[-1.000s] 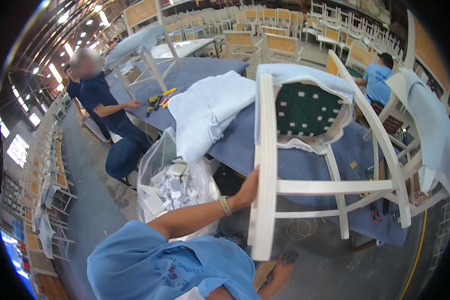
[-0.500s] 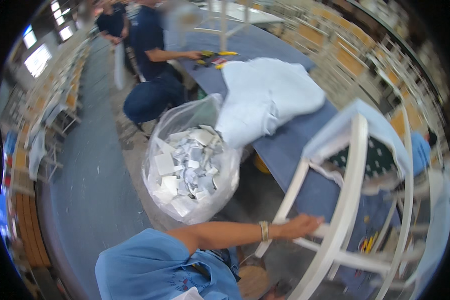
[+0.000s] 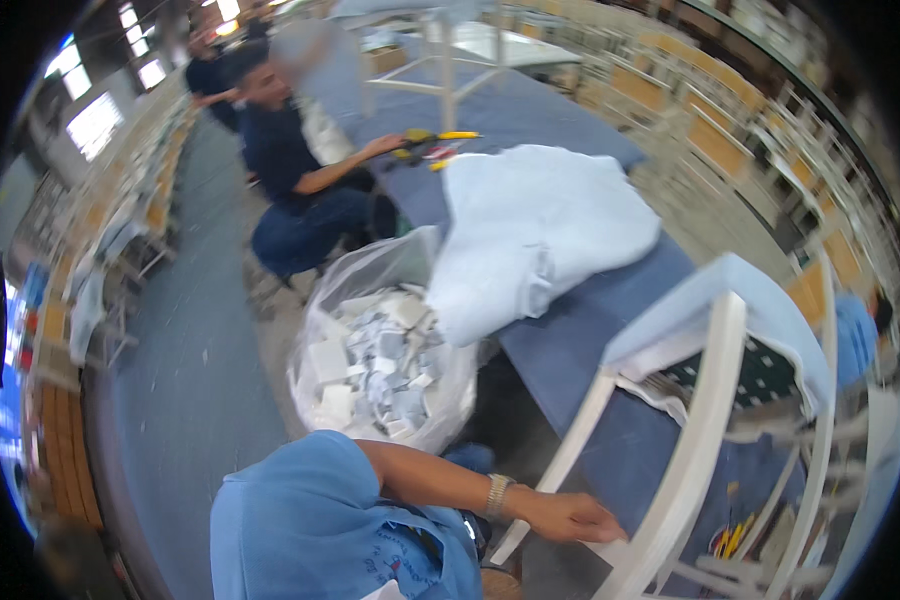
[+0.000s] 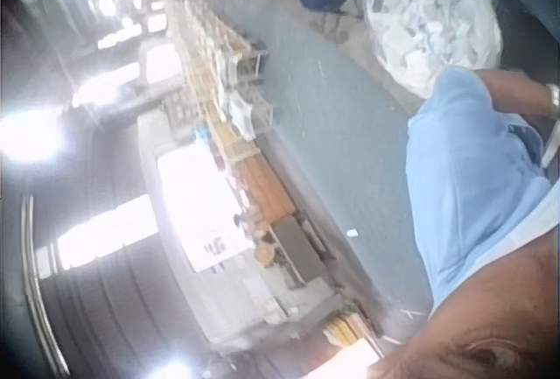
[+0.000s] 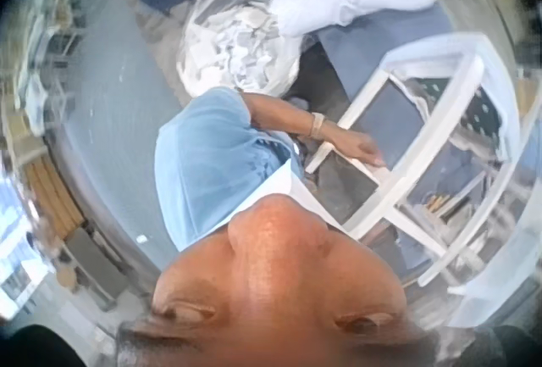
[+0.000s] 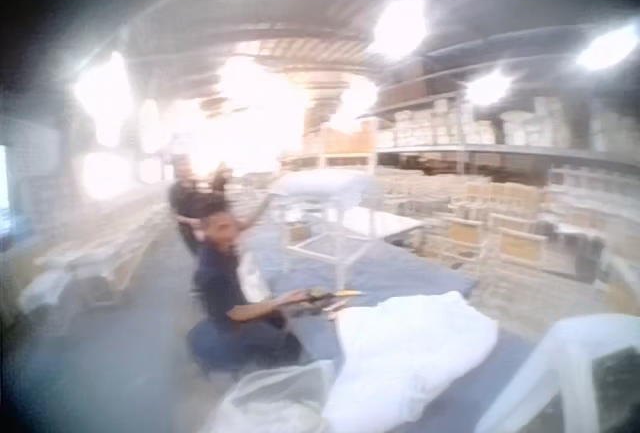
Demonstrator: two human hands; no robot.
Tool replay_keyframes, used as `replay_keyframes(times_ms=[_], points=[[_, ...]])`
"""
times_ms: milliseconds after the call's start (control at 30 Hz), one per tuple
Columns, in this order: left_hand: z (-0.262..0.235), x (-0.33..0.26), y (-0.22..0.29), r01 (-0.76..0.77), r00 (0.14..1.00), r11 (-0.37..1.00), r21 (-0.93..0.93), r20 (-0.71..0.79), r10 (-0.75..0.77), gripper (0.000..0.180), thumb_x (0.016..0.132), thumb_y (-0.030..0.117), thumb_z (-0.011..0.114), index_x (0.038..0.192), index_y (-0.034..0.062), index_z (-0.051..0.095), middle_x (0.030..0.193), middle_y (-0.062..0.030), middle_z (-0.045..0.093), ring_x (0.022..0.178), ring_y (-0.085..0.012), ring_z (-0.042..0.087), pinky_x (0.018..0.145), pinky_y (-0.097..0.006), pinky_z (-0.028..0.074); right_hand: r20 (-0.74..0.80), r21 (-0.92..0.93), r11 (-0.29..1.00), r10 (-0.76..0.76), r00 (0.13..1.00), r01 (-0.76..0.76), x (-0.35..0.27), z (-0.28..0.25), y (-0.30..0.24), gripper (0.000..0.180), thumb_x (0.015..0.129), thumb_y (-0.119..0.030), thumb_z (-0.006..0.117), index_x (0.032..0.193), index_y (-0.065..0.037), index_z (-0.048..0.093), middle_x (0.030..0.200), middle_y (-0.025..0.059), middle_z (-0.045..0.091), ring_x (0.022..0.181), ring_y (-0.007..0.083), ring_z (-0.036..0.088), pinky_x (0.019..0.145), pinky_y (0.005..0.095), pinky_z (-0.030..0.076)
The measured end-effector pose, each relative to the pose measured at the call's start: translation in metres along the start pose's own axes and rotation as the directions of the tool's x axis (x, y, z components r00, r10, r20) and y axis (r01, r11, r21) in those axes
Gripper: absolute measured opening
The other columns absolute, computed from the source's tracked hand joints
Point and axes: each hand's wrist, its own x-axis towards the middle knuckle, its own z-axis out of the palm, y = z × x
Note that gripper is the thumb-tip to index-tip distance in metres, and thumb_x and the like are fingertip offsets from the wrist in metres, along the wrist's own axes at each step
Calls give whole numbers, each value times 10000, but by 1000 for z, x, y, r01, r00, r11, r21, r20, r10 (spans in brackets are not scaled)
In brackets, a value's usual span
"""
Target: The person staples light blue fabric onto the underside of a white wooden chair frame using a pneumatic staple gun. They repeatedly reposition the chair, pull the fabric taut, and apply staples along the edges. The person also uses a yellow utility knife to trim excess fabric and adjusts the chair orientation multiple times.
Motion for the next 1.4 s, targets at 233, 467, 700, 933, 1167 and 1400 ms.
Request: replay_keyframes(times_ms=[233, 467, 700, 933, 1167, 1400], points=[[-66, 33, 13, -125, 886, 991, 51, 456, 88, 435, 996, 282, 649, 1272, -54, 633, 1173, -261, 693, 1079, -355, 693, 937, -407, 543, -251, -99, 972, -232, 940, 213, 46, -85, -31, 496, 754, -269, 872, 1127, -19, 662, 1011, 201, 702, 911, 400, 668, 829, 483, 516], [-180, 95, 76, -69, 460, 968, 241, 869, -184, 559, 937, 384, 711, 1335, 2, 622, 1304, -207, 658, 1137, -338, 668, 1010, -393, 507, -43, 100, 986, 135, 990, -130, 122, -104, -56, 398, 790, -173, 804, 1119, 5, 670, 963, 177, 726, 854, 331, 691, 785, 420, 521], [-297, 254, 254, -411, 866, 766, 494, 474, 159, 547, 953, 367, 672, 1354, -1, 623, 1345, -171, 659, 1285, -261, 608, 1107, -370, 427, -259, 381, 903, 309, 915, -197, 186, -77, -40, 371, 793, -204, 825, 1079, -12, 687, 928, 177, 721, 876, 309, 691, 812, 396, 524], [-303, 457, 166, -1, 960, 604, 797, 169, -221, 778, 1033, 628, 419, 1566, 62, 379, 1598, -126, 400, 1484, -227, 343, 1206, -342, 276, -457, 576, 803, 161, 875, 153, 217, -62, -58, 366, 793, -153, 815, 1098, -9, 671, 948, 183, 727, 897, 370, 692, 835, 405, 532], [-236, 483, 119, 352, 777, 586, 730, 121, -617, 907, 974, 686, 483, 1544, -10, 373, 1494, -182, 509, 1337, -278, 527, 1143, -367, 371, -562, 635, 720, 182, 806, 280, 225, -75, -50, 402, 791, -170, 836, 1107, 10, 664, 945, 179, 734, 858, 329, 710, 784, 392, 540], [-202, 452, 128, -2, 960, 312, 950, 90, -266, 1077, 841, 754, 601, 1530, -35, 352, 1423, -300, 544, 1279, -388, 587, 1101, -415, 420, -775, 574, 576, 154, 613, 582, 259, -99, -62, 360, 849, -161, 818, 1120, 25, 671, 914, 94, 736, 831, 116, 647, 756, 299, 536]])
